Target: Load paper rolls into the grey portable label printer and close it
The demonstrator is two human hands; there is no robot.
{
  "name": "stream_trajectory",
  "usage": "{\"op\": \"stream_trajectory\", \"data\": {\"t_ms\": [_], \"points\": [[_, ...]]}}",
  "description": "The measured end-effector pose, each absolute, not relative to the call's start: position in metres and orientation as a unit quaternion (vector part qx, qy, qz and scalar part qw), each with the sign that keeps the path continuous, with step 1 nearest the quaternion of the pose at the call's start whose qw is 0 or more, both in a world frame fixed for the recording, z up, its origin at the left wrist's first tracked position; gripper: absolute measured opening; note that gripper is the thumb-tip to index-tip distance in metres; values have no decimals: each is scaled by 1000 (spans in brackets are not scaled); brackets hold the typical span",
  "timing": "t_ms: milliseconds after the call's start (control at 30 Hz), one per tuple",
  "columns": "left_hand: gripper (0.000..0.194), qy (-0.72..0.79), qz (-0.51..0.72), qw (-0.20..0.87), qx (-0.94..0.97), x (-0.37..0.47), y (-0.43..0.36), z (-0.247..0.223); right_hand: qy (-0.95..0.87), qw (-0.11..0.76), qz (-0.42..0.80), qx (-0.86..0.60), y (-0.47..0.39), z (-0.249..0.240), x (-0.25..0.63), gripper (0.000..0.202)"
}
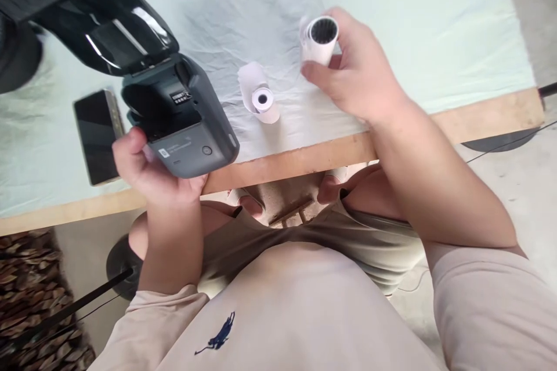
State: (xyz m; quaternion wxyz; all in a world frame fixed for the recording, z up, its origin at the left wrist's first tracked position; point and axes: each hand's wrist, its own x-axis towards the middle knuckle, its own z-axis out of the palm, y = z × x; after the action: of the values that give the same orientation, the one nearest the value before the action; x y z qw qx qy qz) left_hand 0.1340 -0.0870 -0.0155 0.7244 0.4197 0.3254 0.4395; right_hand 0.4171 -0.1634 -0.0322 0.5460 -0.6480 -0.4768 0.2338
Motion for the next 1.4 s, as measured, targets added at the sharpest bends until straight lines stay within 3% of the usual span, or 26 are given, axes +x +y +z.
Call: {"op": "stream_trajectory", "data": {"t_ms": [133, 300, 433, 567, 633, 733, 900, 1033, 1133, 1267, 1400], "points": [[23, 364, 409, 724, 419, 137, -82, -14, -516, 481, 187, -684, -177, -42, 428, 47], [21, 352, 391, 751, 399, 137, -78, -13, -542, 353, 152, -748, -176, -56, 438, 44], [23, 363, 398, 745, 394, 138, -79, -15, -579, 385, 84, -714, -180, -41, 432, 64], [22, 351, 414, 738, 401, 138, -80, -18, -602, 409, -56, -683, -190, -9, 399, 46], [24, 337, 415, 740, 409, 137, -80, -20, -633, 379, -24, -674, -190, -7, 378, 41], [24, 326, 409, 744, 415, 135, -81, -23, -662, 333, 40, -670, -182, -27, 354, 55], [21, 318, 427, 749, 394, 134, -83, -27, -671, 316, 87, -665, -166, -46, 347, 44], [25, 339, 423, 745, 389, 136, -84, -26, -637, 434, 155, -617, -165, -22, 345, 59], [28, 336, 429, 757, 360, 136, -85, -24, -537, 555, 299, -560, -162, -10, 346, 73], [32, 330, 428, 762, 357, 136, -84, -24, -441, 552, 486, -514, -158, -2, 352, 52], [31, 329, 425, 751, 384, 134, -83, -27, -434, 536, 492, -531, -158, 8, 350, 37]]}}
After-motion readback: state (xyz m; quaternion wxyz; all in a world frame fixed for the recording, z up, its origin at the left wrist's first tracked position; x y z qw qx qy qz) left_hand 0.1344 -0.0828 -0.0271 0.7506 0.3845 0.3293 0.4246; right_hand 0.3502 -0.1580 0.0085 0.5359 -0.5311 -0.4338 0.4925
